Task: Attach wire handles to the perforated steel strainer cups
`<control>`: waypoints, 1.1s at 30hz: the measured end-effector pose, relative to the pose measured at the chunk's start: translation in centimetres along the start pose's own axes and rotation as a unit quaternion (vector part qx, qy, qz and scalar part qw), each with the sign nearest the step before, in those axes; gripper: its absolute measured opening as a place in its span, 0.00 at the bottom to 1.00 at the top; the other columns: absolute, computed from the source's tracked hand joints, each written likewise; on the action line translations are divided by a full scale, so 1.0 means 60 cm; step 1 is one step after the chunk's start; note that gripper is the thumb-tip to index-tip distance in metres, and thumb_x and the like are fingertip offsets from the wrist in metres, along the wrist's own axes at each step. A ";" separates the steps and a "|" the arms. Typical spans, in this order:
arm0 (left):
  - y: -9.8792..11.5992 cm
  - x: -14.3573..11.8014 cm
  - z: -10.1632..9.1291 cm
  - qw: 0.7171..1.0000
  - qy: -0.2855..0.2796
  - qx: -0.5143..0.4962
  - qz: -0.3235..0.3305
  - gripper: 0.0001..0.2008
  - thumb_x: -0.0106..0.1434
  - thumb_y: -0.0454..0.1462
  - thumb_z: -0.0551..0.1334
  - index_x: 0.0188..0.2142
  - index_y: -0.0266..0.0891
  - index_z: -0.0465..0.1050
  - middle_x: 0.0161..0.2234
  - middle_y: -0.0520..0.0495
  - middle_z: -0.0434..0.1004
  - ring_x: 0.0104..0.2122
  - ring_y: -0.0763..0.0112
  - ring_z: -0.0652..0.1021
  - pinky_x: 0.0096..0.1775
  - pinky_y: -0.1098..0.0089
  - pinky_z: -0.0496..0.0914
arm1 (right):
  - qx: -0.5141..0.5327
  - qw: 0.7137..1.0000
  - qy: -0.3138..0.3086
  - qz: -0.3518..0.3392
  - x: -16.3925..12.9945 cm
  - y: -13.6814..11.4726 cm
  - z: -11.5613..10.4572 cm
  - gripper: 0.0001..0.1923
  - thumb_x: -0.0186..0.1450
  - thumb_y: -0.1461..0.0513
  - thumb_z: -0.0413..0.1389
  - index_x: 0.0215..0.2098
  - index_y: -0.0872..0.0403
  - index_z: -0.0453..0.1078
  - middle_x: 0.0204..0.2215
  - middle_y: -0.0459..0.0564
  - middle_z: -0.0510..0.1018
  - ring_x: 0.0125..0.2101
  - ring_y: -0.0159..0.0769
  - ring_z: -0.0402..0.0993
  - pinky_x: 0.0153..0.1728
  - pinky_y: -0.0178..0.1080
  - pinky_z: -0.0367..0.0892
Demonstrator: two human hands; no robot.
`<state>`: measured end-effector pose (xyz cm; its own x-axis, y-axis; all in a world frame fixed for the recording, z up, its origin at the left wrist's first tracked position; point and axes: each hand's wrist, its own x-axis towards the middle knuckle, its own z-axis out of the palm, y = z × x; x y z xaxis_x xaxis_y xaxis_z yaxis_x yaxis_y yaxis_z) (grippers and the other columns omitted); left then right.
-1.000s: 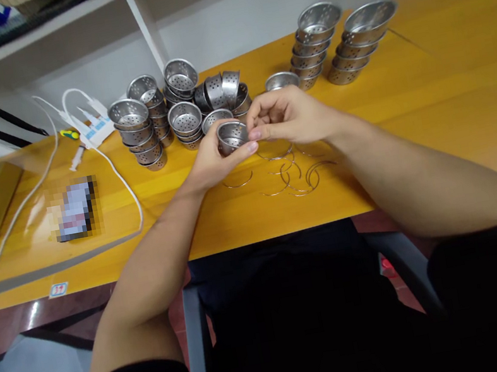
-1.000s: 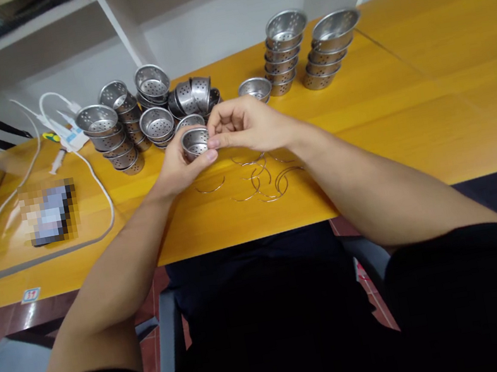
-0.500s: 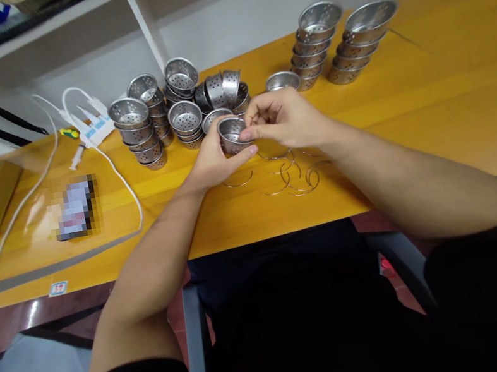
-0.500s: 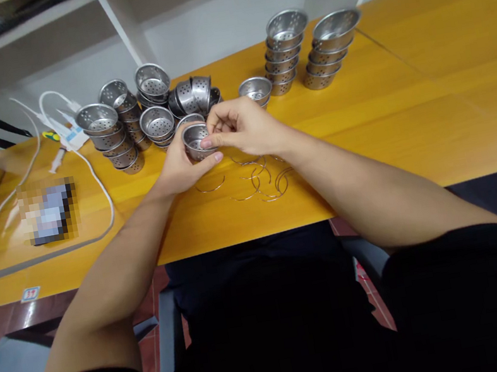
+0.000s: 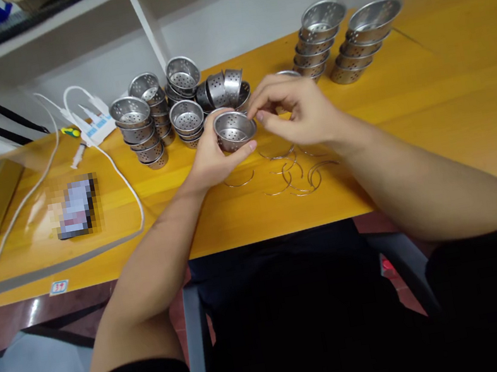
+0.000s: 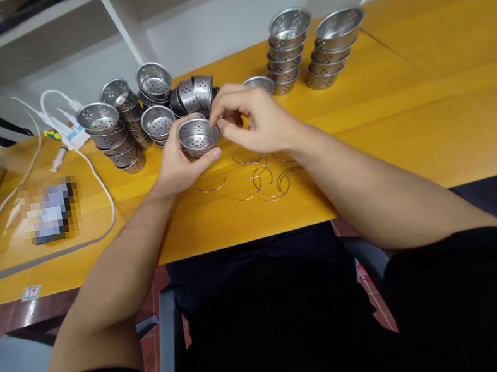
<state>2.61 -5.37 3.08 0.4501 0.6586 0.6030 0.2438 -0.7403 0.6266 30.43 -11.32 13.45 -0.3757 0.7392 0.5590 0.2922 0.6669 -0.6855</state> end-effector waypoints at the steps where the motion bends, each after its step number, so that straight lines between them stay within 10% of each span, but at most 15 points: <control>1: 0.001 0.001 -0.001 1.000 0.005 0.003 0.003 0.51 0.77 0.63 0.82 0.85 0.48 0.64 0.76 0.33 0.78 0.78 0.39 0.83 0.81 0.40 0.81 | -0.006 1.000 -0.005 -0.016 0.000 0.004 0.000 0.12 0.75 0.46 0.80 0.45 0.41 0.90 0.52 0.59 0.88 0.49 0.58 0.82 0.50 0.61 0.87; 9: 0.018 0.001 -0.005 1.000 0.016 -0.011 0.004 0.50 0.78 0.66 0.80 0.84 0.49 0.64 0.74 0.35 0.81 0.76 0.41 0.86 0.80 0.40 0.82 | 0.007 0.998 -0.041 -0.054 0.003 0.020 0.031 0.09 0.68 0.59 0.80 0.46 0.45 0.91 0.59 0.58 0.86 0.64 0.64 0.85 0.68 0.66 0.85; 18: 0.038 0.005 0.009 0.999 -0.005 -0.040 -0.010 0.57 0.78 0.64 0.81 0.90 0.55 0.53 0.74 0.34 0.80 0.74 0.42 0.89 0.75 0.36 0.88 | 0.014 0.999 0.012 -0.042 0.003 0.022 0.009 0.19 0.73 0.41 0.83 0.46 0.44 0.90 0.57 0.60 0.87 0.52 0.56 0.82 0.55 0.59 0.86; 24: 0.069 -0.001 0.003 0.980 -0.014 -0.142 -0.142 0.42 0.82 0.62 0.78 0.81 0.51 0.65 0.61 0.38 0.87 0.47 0.61 0.93 0.52 0.51 0.98 | 0.039 0.993 0.105 -0.047 0.012 0.028 0.003 0.28 0.77 0.30 0.79 0.45 0.41 0.86 0.51 0.64 0.86 0.55 0.62 0.77 0.57 0.65 0.82; 30: 0.062 0.002 -0.004 0.976 -0.013 -0.167 -0.142 0.42 0.81 0.63 0.79 0.81 0.52 0.66 0.71 0.34 0.85 0.48 0.64 0.92 0.54 0.51 0.97 | 0.049 0.997 0.064 -0.010 0.006 -0.001 0.021 0.33 0.71 0.27 0.81 0.46 0.40 0.82 0.53 0.62 0.84 0.57 0.65 0.80 0.50 0.62 0.85; 33: 0.086 0.005 -0.012 0.976 0.000 -0.165 -0.140 0.37 0.79 0.65 0.80 0.72 0.50 0.72 0.59 0.41 0.90 0.38 0.71 0.87 0.40 0.62 0.92 | 0.043 0.994 0.098 -0.020 0.007 0.012 0.016 0.33 0.75 0.26 0.78 0.48 0.41 0.81 0.51 0.61 0.83 0.53 0.61 0.80 0.51 0.60 0.85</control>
<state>3.37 -8.89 6.84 0.4059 0.8284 0.3860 0.0660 -0.4479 0.8917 29.61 -10.64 12.74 -0.2045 0.7225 0.6604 0.2004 0.6913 -0.6942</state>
